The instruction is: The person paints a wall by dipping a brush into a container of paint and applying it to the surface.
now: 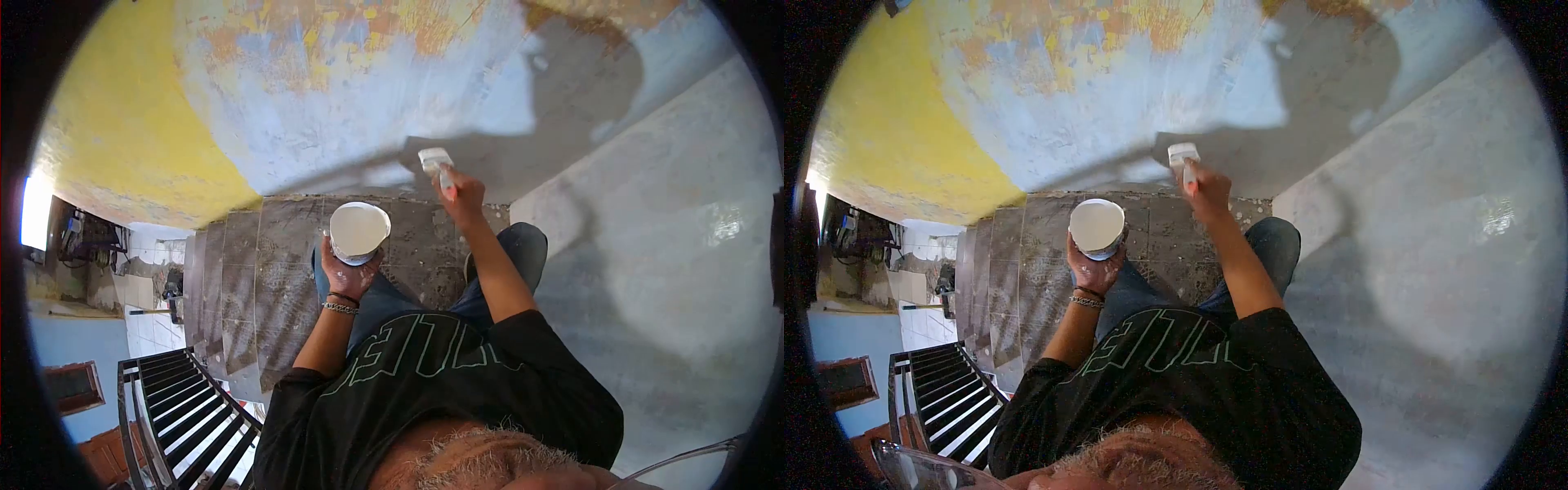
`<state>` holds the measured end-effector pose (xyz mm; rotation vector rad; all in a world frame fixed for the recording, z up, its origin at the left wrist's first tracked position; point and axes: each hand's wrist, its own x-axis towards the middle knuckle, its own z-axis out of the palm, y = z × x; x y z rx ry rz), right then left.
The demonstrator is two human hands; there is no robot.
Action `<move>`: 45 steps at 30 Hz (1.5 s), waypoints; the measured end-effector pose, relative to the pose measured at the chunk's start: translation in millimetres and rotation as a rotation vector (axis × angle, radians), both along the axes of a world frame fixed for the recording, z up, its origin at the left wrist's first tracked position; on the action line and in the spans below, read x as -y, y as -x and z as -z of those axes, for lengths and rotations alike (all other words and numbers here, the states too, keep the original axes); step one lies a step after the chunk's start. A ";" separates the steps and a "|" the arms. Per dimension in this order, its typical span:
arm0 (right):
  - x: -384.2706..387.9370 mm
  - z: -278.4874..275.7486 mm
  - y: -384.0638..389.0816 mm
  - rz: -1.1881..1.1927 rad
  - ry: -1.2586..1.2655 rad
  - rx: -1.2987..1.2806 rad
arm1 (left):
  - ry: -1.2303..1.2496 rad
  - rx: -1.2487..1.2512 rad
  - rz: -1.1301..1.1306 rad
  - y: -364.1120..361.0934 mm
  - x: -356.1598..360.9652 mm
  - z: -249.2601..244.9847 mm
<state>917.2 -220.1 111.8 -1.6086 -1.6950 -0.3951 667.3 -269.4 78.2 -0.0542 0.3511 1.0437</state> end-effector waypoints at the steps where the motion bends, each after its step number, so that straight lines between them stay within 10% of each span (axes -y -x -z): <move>1: -6.7 -12.3 -0.8 -0.004 0.018 -0.063 | -0.006 -0.035 0.002 1.0 3.0 0.2; 8: -46.0 -174.1 1.6 -0.213 -0.388 -0.233 | -0.041 -0.064 0.005 -2.0 2.7 1.5; 16: -39.6 -57.3 9.2 -0.073 0.018 -0.194 | -0.053 -0.002 0.001 -0.5 -1.2 7.9; 20: -60.0 -88.2 10.5 0.044 0.132 -0.090 | -0.127 0.078 0.029 2.7 -2.5 14.1; 30: -62.1 -335.1 16.5 -0.315 -0.885 0.303 | -0.087 0.010 0.015 -0.6 -2.1 4.9; 39: -58.9 -111.1 9.0 -0.247 -0.231 0.349 | -0.045 -0.018 0.009 -0.2 2.0 -5.6; 45: -43.1 -118.8 26.9 -0.318 -0.177 0.044 | -0.056 -0.029 -0.012 0.3 -0.1 -0.4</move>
